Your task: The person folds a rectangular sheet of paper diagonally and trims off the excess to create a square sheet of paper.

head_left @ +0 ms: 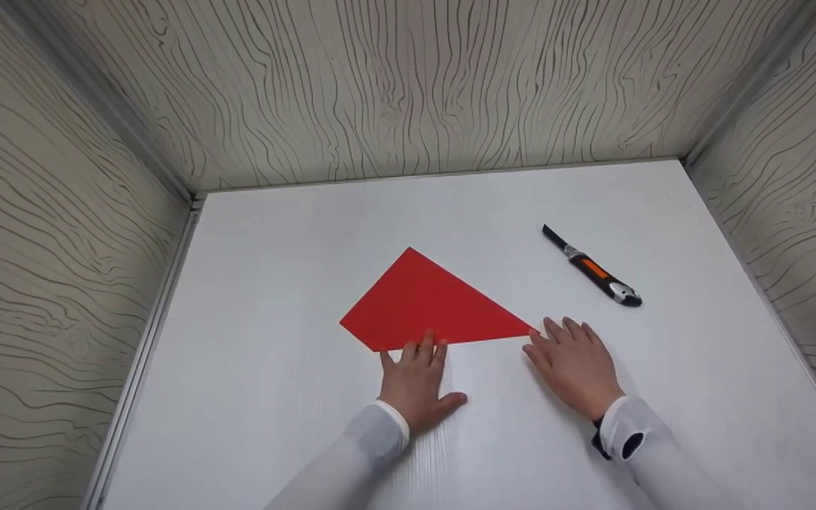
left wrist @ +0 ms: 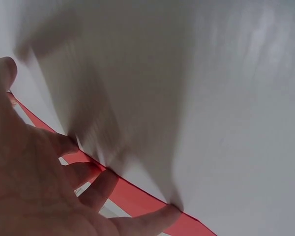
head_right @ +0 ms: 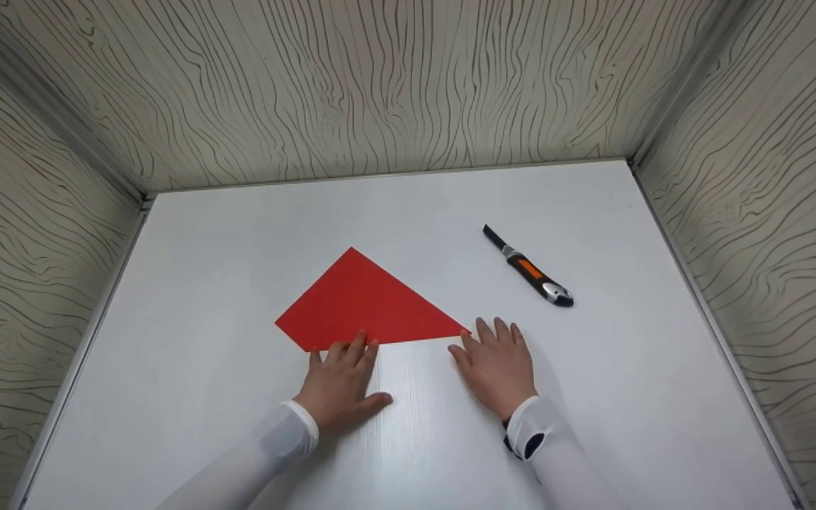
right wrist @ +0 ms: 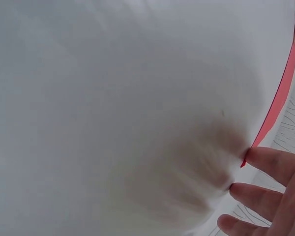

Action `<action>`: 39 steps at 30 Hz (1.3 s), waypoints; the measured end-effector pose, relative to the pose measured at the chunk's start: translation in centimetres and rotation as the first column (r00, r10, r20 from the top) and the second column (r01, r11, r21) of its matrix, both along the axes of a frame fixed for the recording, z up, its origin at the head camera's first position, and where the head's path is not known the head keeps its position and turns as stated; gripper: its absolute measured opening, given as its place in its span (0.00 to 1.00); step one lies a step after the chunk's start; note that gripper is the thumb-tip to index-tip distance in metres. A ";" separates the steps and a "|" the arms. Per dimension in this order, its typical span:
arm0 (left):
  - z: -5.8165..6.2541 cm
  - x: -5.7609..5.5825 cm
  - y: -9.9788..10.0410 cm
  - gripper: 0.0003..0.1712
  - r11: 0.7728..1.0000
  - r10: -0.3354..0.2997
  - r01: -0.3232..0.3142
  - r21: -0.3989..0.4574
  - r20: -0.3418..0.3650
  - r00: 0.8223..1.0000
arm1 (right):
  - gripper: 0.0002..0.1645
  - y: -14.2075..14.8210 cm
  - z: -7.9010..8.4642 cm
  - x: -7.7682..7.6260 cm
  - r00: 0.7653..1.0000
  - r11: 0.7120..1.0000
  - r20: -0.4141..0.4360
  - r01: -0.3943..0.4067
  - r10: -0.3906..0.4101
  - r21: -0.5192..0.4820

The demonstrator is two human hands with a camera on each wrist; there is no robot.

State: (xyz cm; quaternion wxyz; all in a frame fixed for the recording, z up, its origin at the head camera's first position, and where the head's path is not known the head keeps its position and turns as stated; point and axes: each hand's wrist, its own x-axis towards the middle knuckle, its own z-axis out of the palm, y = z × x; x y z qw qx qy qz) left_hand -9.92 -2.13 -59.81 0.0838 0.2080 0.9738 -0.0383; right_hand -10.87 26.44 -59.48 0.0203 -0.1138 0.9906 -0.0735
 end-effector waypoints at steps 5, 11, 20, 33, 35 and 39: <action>0.1 0.1 -0.1 0.58 1.000 -0.004 0.004 -0.017 0.000 1.000 | 0.30 0.3 0.0 0.1 1.000 1.000 -0.022 0.020 -0.020 -0.013; 0.0 0.0 -0.3 0.56 1.000 -0.001 0.001 -0.023 0.001 1.000 | 0.32 0.2 -0.3 0.2 1.000 1.000 -0.015 0.001 -0.001 0.007; 0.1 -0.1 -0.6 0.55 0.999 0.021 -0.022 0.042 0.023 1.000 | 0.33 0.0 -0.2 0.3 1.000 1.000 -0.006 0.002 -0.002 0.010; -0.8 -0.1 -0.8 0.56 0.999 0.026 -0.027 0.027 0.029 0.999 | 0.34 0.2 -0.5 0.4 1.000 1.000 -0.013 -0.020 0.020 0.011; -0.7 -0.1 -0.8 0.56 0.999 0.031 -0.032 0.034 0.034 0.999 | 0.34 0.1 -0.6 0.4 1.000 1.000 -0.017 -0.021 0.021 0.010; -0.2 -0.1 -0.7 0.55 0.998 0.031 -0.033 0.052 0.038 0.999 | 0.34 0.0 -0.7 0.4 1.000 1.000 -0.027 -0.011 0.012 0.013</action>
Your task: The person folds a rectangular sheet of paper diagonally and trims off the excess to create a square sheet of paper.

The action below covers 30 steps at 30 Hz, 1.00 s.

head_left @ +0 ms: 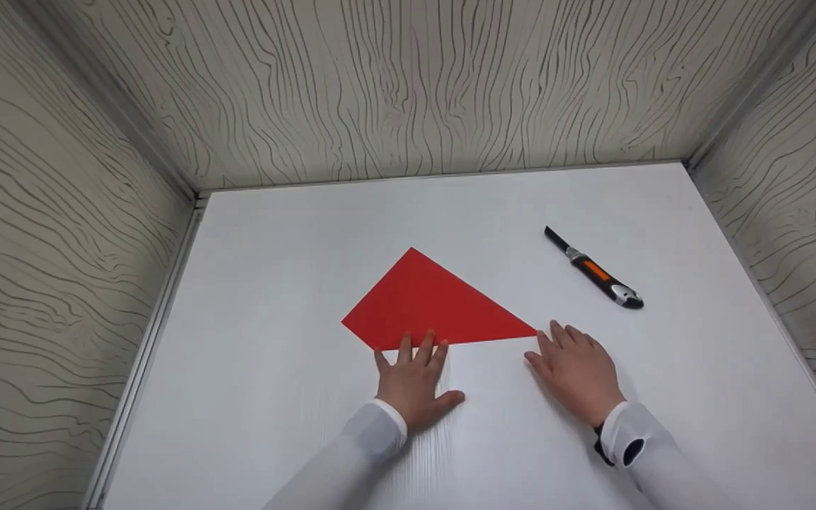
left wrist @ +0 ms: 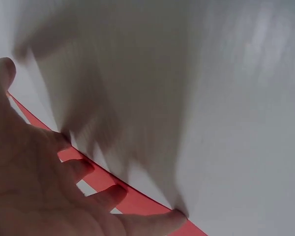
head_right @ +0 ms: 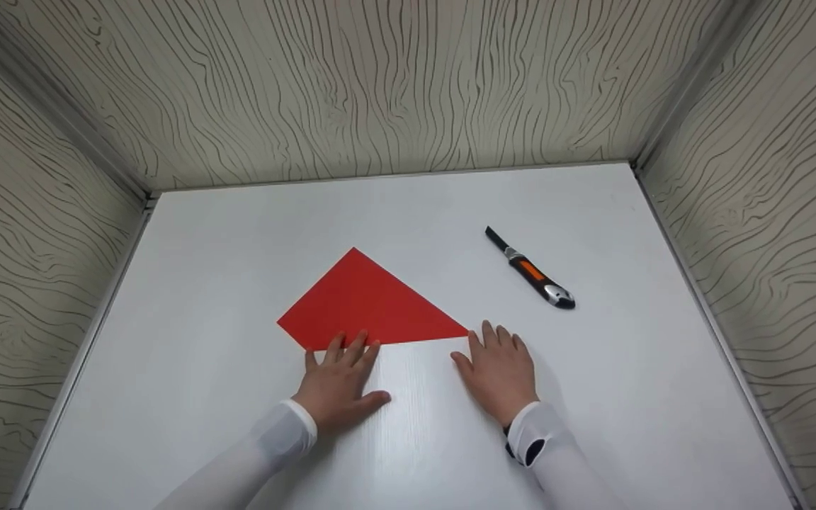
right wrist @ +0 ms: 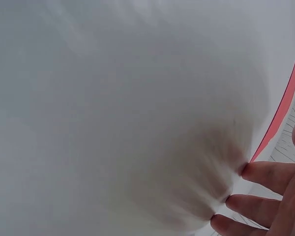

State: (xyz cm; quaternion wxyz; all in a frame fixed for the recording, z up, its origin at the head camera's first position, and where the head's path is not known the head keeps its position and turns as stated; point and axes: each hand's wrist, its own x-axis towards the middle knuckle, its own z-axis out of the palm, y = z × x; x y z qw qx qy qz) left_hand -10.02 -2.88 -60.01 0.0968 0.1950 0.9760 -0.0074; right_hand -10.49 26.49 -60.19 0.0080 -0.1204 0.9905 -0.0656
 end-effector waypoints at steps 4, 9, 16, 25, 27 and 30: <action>0.2 -0.1 0.0 0.56 1.000 0.001 -0.001 0.000 0.004 1.000 | 0.34 -0.2 0.2 0.0 1.000 1.000 0.007 0.005 -0.005 0.024; 0.1 -0.2 0.0 0.57 1.000 -0.004 0.004 -0.012 0.012 1.000 | 0.34 -0.5 0.3 -0.2 1.000 1.000 0.029 0.007 -0.008 0.023; 0.3 -0.3 -0.1 0.58 0.999 -0.019 0.020 -0.038 0.025 1.000 | 0.35 -0.6 0.1 0.0 0.999 1.000 0.035 0.014 -0.015 0.013; 0.1 -0.1 -0.1 0.57 0.998 -0.021 0.021 -0.054 0.009 1.000 | 0.35 -0.8 0.3 0.0 1.000 1.000 0.016 0.014 -0.014 0.019; 0.3 -0.1 0.0 0.57 0.999 -0.020 0.021 -0.050 0.016 1.000 | 0.35 -0.7 0.2 0.0 1.000 1.000 0.020 0.021 -0.021 0.016; 0.5 -0.2 0.0 0.55 0.999 -0.024 0.025 -0.034 0.028 0.999 | 0.34 -0.5 0.2 0.0 0.999 0.999 0.029 0.038 -0.038 -0.001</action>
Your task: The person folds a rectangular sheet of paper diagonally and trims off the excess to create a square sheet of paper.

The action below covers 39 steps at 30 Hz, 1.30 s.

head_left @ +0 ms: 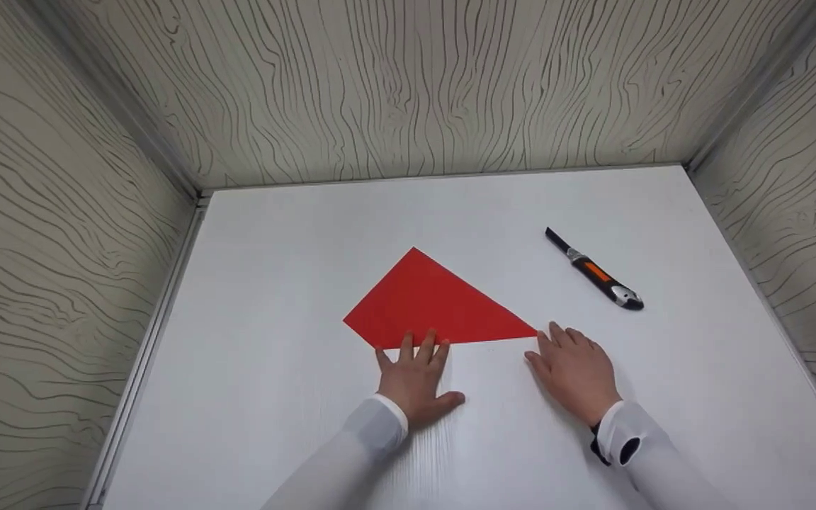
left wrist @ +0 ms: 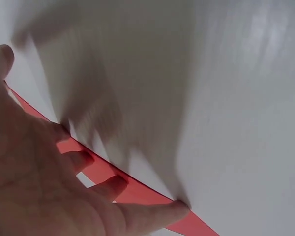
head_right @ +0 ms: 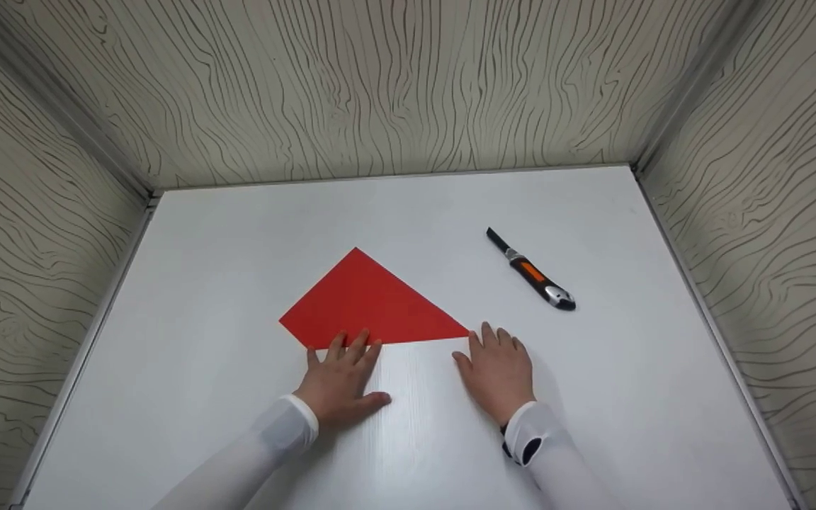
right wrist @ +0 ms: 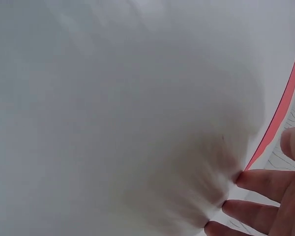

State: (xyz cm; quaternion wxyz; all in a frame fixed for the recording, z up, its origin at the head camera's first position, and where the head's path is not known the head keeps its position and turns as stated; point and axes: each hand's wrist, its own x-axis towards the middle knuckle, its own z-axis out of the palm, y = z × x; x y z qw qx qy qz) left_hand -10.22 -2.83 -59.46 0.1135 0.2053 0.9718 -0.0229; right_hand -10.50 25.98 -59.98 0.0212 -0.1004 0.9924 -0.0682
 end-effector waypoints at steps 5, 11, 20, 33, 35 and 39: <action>0.4 -0.5 -0.2 0.54 1.000 -0.012 0.012 0.012 0.031 0.999 | 0.30 0.3 0.2 -0.3 1.000 0.999 0.004 0.015 -0.015 -0.047; 0.9 -1.1 -0.7 0.52 0.999 -0.018 0.015 0.036 0.073 0.997 | 0.29 0.5 0.8 -1.1 0.998 0.987 0.006 0.057 -0.057 -0.148; 0.9 -2.3 -0.8 0.47 0.996 -0.063 0.060 0.062 0.039 0.997 | 0.32 -0.2 1.4 -2.2 0.994 0.970 0.072 0.099 -0.085 -0.222; 0.4 -3.0 0.7 0.35 0.993 -0.027 0.037 0.113 -0.090 0.996 | 0.35 -2.6 2.0 -4.5 0.971 0.914 0.231 0.149 -0.063 -0.377; 0.1 -3.0 1.1 0.36 0.992 -0.001 0.015 0.122 -0.115 0.993 | 0.35 -2.8 2.0 -4.8 0.968 0.907 0.245 0.156 -0.061 -0.392; -0.4 -2.9 1.8 0.45 0.991 0.038 -0.021 0.132 -0.131 0.991 | 0.35 -3.4 1.9 -5.3 0.965 0.903 0.256 0.162 -0.061 -0.397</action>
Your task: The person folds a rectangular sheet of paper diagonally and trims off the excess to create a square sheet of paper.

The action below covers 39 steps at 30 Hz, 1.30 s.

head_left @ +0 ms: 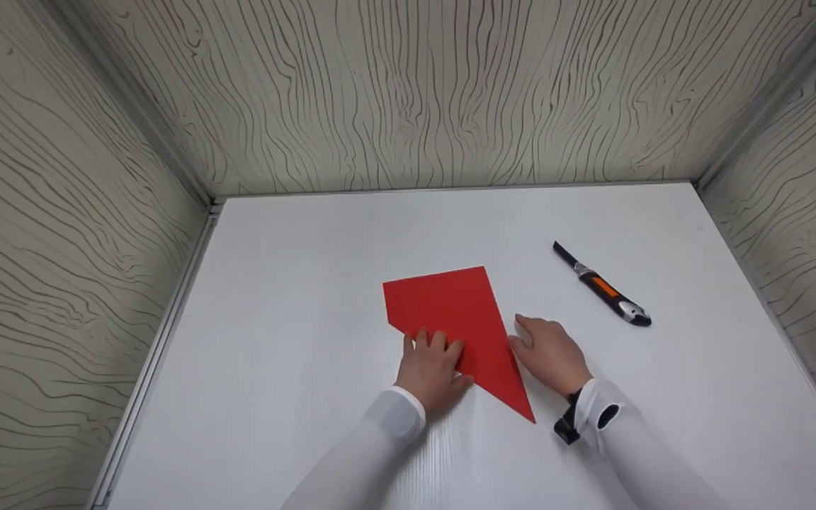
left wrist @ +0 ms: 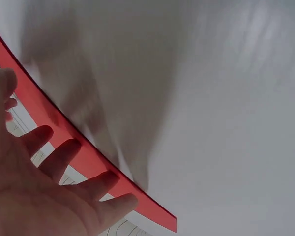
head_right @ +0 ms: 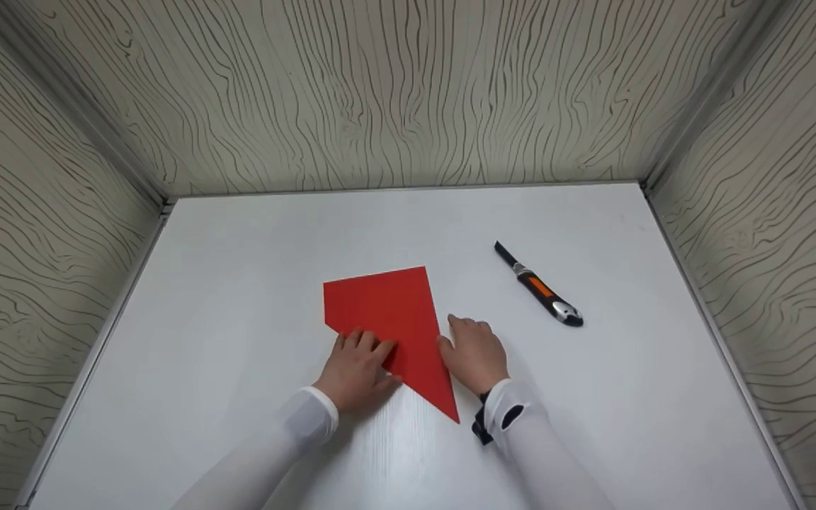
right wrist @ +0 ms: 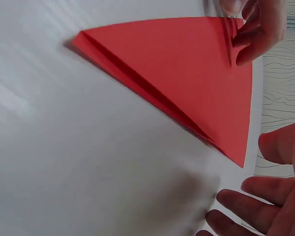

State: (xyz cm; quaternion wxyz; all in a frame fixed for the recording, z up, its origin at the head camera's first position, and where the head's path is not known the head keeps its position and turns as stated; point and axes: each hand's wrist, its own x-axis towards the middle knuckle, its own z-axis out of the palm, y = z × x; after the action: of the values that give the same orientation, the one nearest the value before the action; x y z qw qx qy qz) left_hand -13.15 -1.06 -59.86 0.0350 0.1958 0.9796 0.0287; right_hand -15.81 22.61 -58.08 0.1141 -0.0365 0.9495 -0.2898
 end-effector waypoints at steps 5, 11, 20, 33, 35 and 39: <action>-0.1 -0.2 0.2 0.47 1.000 0.013 -0.013 0.013 -0.002 1.000 | 0.36 -0.4 0.1 -0.5 0.999 1.000 0.027 0.022 -0.022 -0.017; -0.2 -0.4 0.1 0.42 0.998 0.028 -0.027 0.059 -0.006 1.000 | 0.37 -0.8 0.2 -1.4 0.997 0.993 0.044 0.064 -0.060 -0.098; -0.6 -0.7 -0.2 0.44 0.997 0.014 -0.012 0.070 -0.028 1.000 | 0.40 -1.4 0.4 -2.8 0.989 0.964 0.121 0.114 -0.087 -0.239; -1.6 -0.6 -0.8 0.42 0.996 -0.001 0.006 0.089 -0.056 0.998 | 0.39 -2.7 -0.2 -2.7 0.965 0.905 0.209 0.226 -0.158 -0.359; -1.8 -0.8 -1.0 0.39 0.994 0.017 -0.010 0.112 -0.062 0.998 | 0.39 -2.9 -0.5 -2.5 0.969 0.917 0.189 0.217 -0.160 -0.334; -2.0 -1.6 -1.7 0.32 0.980 0.069 -0.059 0.190 -0.044 0.997 | 0.42 -3.3 -1.1 -2.3 0.981 0.954 0.114 0.181 -0.157 -0.240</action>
State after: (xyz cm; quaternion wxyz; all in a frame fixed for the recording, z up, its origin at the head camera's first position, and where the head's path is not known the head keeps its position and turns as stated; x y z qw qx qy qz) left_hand -14.74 -2.74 -61.85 -0.0093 0.1673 0.9788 0.1176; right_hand -18.12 19.32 -59.14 0.1277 0.0445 0.8989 -0.4167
